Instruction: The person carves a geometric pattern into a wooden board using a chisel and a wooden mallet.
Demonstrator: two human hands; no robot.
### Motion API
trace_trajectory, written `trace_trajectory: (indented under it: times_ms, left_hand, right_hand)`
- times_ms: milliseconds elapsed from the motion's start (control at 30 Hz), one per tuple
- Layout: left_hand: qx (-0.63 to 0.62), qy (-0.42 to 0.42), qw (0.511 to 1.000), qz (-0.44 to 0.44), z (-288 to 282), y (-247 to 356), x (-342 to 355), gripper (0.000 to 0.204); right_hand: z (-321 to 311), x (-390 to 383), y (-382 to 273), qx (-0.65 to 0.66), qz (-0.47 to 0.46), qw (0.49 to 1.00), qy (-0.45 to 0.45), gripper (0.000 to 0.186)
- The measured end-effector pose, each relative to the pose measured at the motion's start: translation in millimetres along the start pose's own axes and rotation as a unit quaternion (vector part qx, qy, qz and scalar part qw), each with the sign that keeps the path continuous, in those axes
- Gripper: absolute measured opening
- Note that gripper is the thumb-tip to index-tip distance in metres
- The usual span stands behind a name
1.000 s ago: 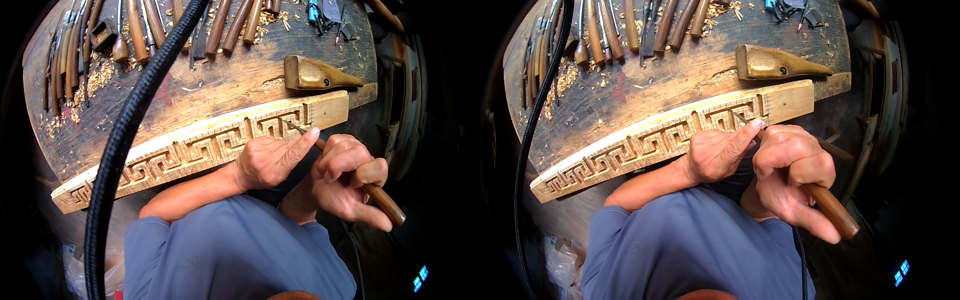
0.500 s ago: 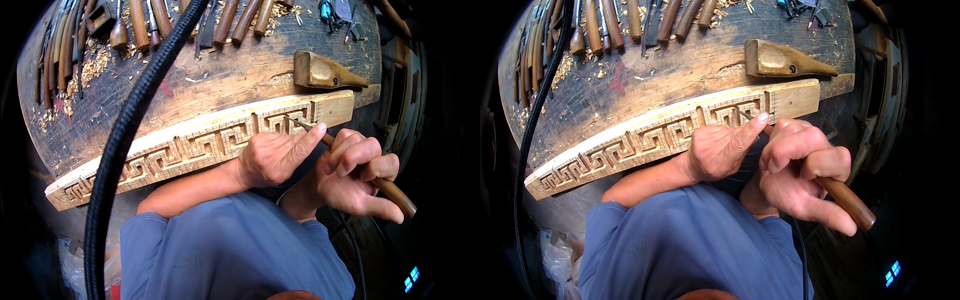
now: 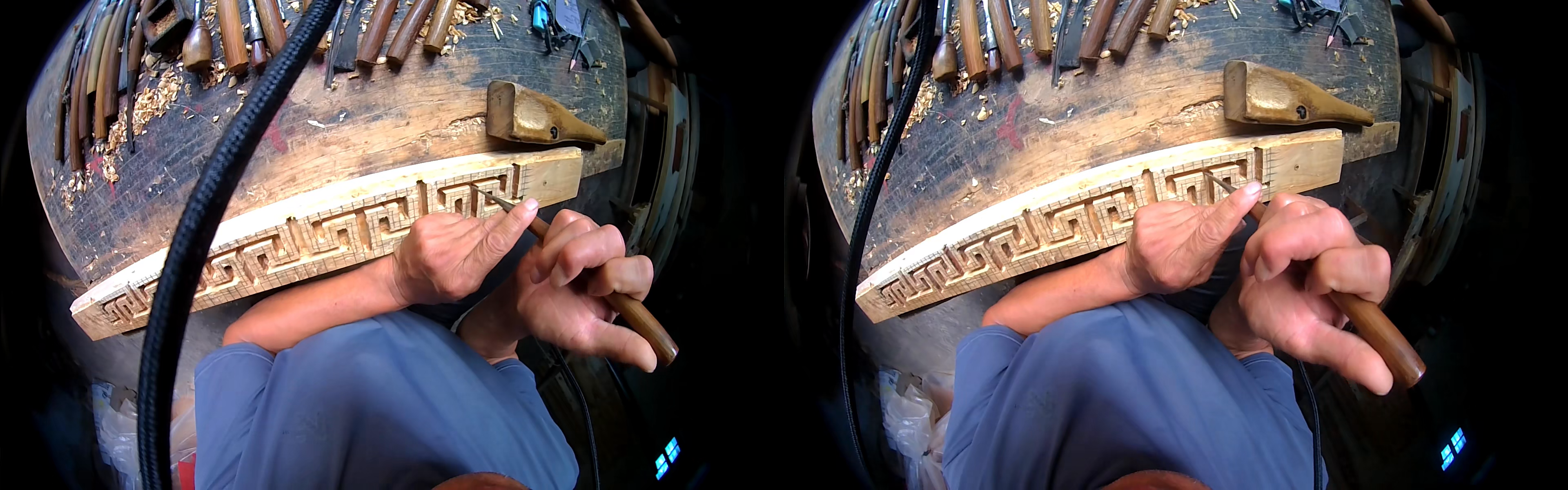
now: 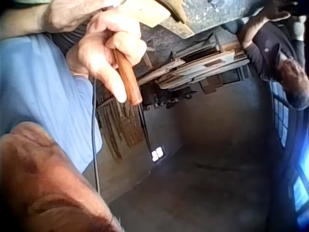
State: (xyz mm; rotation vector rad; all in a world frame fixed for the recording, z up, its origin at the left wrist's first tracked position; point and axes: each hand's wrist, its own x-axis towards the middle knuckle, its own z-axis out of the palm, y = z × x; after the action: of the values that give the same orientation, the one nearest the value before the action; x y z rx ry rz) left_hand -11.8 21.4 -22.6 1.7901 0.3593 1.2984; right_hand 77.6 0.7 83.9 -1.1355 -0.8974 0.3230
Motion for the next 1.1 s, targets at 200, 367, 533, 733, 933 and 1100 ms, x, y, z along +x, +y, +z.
trace_trajectory:
  times_ms: [200, 367, 533, 733, 933, 1100]
  left_hand:
    - [-0.004, 0.007, 1.000, -0.004, 0.3, 0.3, 1.8, 0.059]
    - [0.005, 0.003, 1.000, -0.017, -0.2, 0.4, 0.5, 0.056]
    - [0.001, 0.000, 0.999, -0.040, -0.8, 4.1, 0.3, 0.055]
    - [-0.016, -0.003, 1.000, -0.008, -0.3, 4.0, -7.6, 0.048]
    - [-0.029, -0.071, 0.996, 0.053, -9.9, 4.4, -6.7, 0.047]
    - [-0.090, -0.076, 0.993, -0.013, -27.1, 20.5, -10.5, 0.043]
  right_hand:
    - [-9.9, 3.2, 3.2, 0.028, -0.026, 0.999, -0.026, 0.092]
    - [-3.8, 3.3, 2.1, -0.001, 0.020, 1.000, -0.009, 0.089]
    - [-3.1, -4.6, 10.7, -0.006, -0.003, 1.000, -0.022, 0.088]
    - [-5.7, -15.8, 22.0, -0.094, -0.219, 0.950, -0.204, 0.083]
    - [-14.4, -33.9, -5.0, -0.044, -0.212, 0.960, -0.175, 0.081]
    - [-26.4, -47.1, -16.0, -0.118, -0.209, 0.950, -0.198, 0.082]
